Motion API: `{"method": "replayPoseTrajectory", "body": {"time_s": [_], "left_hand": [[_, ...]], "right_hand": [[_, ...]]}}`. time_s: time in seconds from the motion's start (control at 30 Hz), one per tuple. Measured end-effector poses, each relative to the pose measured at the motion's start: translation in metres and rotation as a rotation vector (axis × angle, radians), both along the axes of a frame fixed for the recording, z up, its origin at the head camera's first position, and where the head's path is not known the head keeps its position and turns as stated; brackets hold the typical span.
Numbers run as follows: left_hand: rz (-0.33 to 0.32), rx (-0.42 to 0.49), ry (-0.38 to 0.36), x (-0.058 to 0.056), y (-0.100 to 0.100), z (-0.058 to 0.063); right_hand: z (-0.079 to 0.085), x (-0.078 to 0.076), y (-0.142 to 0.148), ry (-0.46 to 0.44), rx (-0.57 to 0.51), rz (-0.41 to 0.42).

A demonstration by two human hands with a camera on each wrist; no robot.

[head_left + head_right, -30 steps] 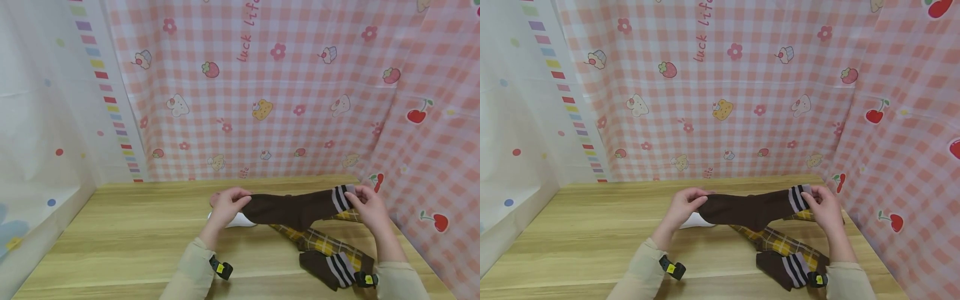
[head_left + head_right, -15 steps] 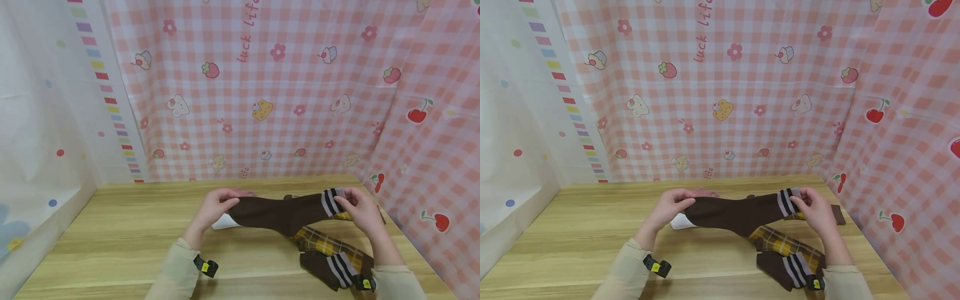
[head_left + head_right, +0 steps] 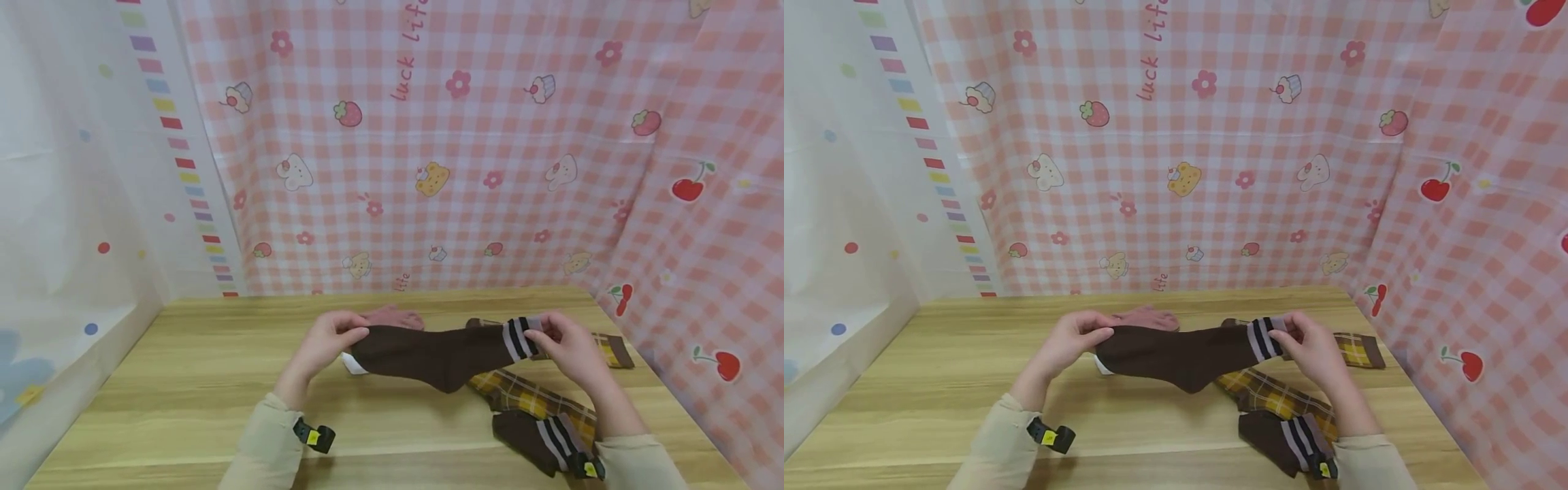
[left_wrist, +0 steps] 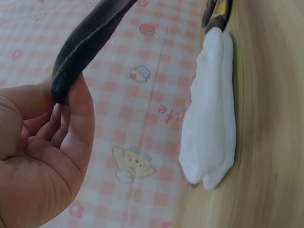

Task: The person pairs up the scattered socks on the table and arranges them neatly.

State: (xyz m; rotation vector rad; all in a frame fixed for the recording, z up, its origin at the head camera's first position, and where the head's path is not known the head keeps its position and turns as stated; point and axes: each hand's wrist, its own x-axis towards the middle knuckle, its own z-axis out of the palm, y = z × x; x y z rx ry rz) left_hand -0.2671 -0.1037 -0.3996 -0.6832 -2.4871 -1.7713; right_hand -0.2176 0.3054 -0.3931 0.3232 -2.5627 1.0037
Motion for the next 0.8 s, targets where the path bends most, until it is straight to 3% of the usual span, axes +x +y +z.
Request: {"method": "replayPoseTrajectory", "body": {"time_s": [0.17, 0.43, 0.8], "left_hand": [[-0.017, 0.009, -0.012, 0.002, -0.011, -0.002], [-0.014, -0.041, -0.044, 0.002, -0.026, -0.006], [-0.022, -0.116, -0.071, 0.004, -0.043, -0.015]], "right_hand": [[-0.003, -0.001, -0.008, -0.005, 0.004, 0.038], [-0.006, -0.001, -0.019, -0.028, 0.042, 0.071], [-0.012, -0.006, -0.035, -0.094, 0.126, 0.181]]}}
